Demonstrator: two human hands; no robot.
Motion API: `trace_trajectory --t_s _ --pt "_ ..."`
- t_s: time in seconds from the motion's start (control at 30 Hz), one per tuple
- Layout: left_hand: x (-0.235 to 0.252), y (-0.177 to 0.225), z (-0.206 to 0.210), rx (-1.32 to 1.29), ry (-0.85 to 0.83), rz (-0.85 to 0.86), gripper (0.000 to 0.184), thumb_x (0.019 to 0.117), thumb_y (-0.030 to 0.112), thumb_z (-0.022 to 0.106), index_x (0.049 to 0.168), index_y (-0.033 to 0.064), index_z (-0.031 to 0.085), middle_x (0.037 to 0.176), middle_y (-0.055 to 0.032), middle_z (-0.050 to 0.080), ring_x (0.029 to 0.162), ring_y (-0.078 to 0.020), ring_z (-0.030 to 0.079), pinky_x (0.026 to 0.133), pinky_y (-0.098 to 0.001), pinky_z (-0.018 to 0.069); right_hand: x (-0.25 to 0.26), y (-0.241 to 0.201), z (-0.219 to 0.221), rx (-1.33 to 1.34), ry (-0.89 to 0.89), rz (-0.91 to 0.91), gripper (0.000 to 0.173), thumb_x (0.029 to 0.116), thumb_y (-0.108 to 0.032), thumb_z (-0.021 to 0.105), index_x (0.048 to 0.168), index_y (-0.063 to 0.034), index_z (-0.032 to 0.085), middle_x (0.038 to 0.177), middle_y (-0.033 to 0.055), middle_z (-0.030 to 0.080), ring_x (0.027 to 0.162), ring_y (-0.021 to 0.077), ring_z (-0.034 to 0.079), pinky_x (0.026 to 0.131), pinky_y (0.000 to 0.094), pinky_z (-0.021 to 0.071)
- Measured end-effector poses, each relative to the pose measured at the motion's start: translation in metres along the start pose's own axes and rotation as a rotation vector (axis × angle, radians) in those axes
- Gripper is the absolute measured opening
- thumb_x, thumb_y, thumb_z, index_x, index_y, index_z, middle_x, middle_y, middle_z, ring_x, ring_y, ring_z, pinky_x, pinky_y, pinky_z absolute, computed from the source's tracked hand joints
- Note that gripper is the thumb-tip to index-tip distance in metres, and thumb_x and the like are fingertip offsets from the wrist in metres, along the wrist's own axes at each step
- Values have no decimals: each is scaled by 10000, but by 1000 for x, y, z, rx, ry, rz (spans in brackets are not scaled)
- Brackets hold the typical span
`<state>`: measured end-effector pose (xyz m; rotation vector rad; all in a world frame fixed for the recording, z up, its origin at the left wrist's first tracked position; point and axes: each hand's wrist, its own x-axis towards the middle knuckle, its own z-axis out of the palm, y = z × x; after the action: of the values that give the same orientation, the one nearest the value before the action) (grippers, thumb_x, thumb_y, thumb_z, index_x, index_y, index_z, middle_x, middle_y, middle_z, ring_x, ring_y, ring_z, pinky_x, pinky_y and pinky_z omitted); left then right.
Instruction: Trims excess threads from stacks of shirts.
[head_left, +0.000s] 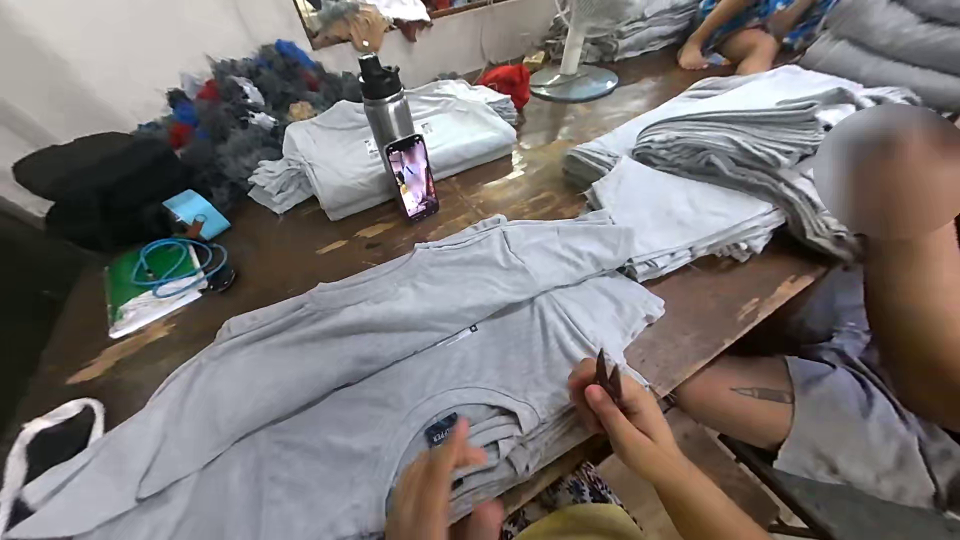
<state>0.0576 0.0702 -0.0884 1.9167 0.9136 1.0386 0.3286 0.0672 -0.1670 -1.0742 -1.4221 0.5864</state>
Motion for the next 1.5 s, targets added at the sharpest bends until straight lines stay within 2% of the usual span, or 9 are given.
trace_trajectory --t_s 0.1,0.2,0.3,0.4,0.53,0.9,1.17,1.4,1.5 --pt "11 -34 38 622 -177 105 710 1004 579 479 1476 52 537 1217 -97 730 1135 -290 692 976 -612 499 -1 -4 -4 -66 -52 -50 292 1030 -298 589 841 -77 603 880 -8 580 810 -9 544 701 135 457" --pt "12 -32 58 644 -257 188 669 963 553 552 1504 161 531 1339 -97 674 1291 -303 610 1042 -627 445 -3 -13 -1 -53 -41 -76 312 1010 -313 634 796 -102 549 862 -11 558 772 -16 530 664 120 440" --pt "23 -37 66 327 -172 165 779 953 444 654 1548 6 407 1246 -117 707 1172 -207 662 1054 -484 475 -4 -24 3 38 -31 -94 262 1045 -306 590 859 -139 510 825 -42 535 736 -32 515 653 116 428" --pt "36 -44 63 -277 -71 132 775 884 47 681 1541 -102 298 1237 -157 674 1132 -129 659 992 -308 550 -5 -26 8 65 -20 -84 153 1005 -244 644 973 -162 519 878 -49 594 747 -20 564 648 125 469" --pt "37 -53 63 -643 -28 67 597 834 -148 600 1409 -40 483 1306 -47 668 1162 -110 663 1001 -317 564 -10 -22 21 -8 -2 -191 269 938 -224 744 1086 -203 521 1184 -36 635 1036 60 665 847 216 585" --pt "20 -58 70 -414 14 143 655 868 -82 613 1487 27 425 1246 -57 701 1109 -90 689 950 -280 584 3 -28 32 -389 -41 -536 191 974 -64 677 888 -92 509 1038 55 692 976 143 653 865 231 538" --pt "22 -58 80 -164 133 233 258 869 10 711 1121 56 742 941 -59 704 869 -34 667 803 -159 565 -9 -35 35 -359 -27 -462 170 966 -53 644 912 -100 491 975 56 651 935 121 660 828 217 564" --pt "21 -59 87 -166 193 261 77 930 97 716 992 72 755 982 -52 710 938 -33 678 853 -160 567 -18 -43 33 -289 -79 -438 181 952 -19 634 907 -102 480 983 56 641 941 126 651 829 217 560" --pt "22 -59 85 -260 196 220 55 923 78 726 973 81 747 1006 -35 716 954 -35 684 852 -177 581 -16 -39 21 -325 -121 -293 176 1024 -218 614 950 -118 489 1024 44 588 942 76 617 821 173 534"
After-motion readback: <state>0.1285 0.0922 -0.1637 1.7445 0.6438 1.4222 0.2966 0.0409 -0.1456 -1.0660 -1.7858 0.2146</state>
